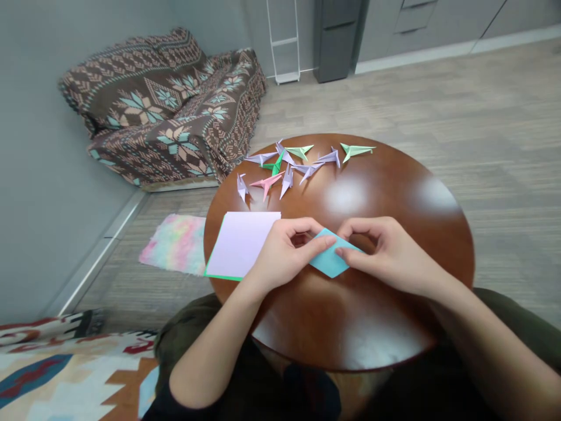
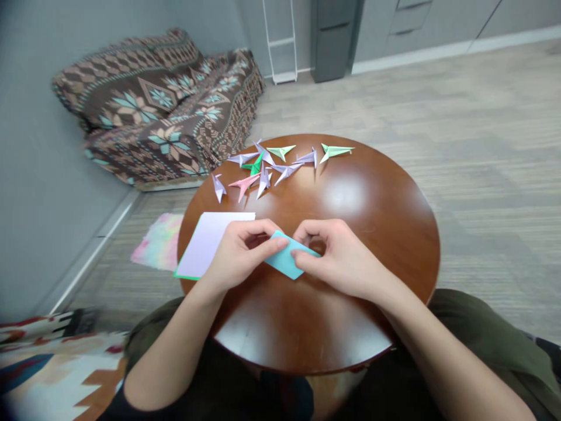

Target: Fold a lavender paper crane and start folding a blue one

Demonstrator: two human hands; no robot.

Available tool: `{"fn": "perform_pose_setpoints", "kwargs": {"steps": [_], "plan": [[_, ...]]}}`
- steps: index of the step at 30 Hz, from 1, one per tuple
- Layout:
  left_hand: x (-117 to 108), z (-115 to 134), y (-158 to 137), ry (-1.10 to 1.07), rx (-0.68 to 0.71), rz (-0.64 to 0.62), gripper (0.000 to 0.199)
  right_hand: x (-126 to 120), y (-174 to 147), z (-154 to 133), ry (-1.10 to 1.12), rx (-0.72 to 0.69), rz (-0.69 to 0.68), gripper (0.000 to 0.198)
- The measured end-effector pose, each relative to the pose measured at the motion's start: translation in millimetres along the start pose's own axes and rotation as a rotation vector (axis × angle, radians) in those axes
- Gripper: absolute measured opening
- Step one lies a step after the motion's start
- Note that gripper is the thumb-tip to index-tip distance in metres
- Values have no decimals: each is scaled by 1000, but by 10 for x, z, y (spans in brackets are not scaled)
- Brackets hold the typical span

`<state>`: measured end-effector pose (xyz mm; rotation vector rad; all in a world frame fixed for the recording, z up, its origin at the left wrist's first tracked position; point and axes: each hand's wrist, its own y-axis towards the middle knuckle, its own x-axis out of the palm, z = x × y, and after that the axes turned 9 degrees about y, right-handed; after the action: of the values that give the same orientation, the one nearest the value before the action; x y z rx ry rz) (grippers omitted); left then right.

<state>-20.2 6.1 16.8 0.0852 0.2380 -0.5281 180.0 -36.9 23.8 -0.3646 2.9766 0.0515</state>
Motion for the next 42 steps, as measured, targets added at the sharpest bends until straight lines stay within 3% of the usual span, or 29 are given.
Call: {"fn": "perform_pose_setpoints", "kwargs": {"steps": [5,8,10,13,21,29,37,42], "plan": [[-5,9,15,16,40,105,27,-50,8,11,-26,11,2,9],[-7,-21,26,27,26,125,28,-94,32,42,32,-39,145,9],[-5,-42,32,23,8,129,30,-98,52,72,130,-83,259,18],[12,-56,35,5,-6,136,30,-54,70,106,179,-94,318,38],[55,-26,15,63,61,109,24,49,67,88,-91,-159,347,41],[-11,-39,37,51,32,114,28,-44,66,113,130,-49,310,51],[-162,-96,127,63,0,199,28,-291,94,197,149,10,286,46],[-187,-117,140,117,6,245,23,-348,98,255,165,110,163,41]]}}
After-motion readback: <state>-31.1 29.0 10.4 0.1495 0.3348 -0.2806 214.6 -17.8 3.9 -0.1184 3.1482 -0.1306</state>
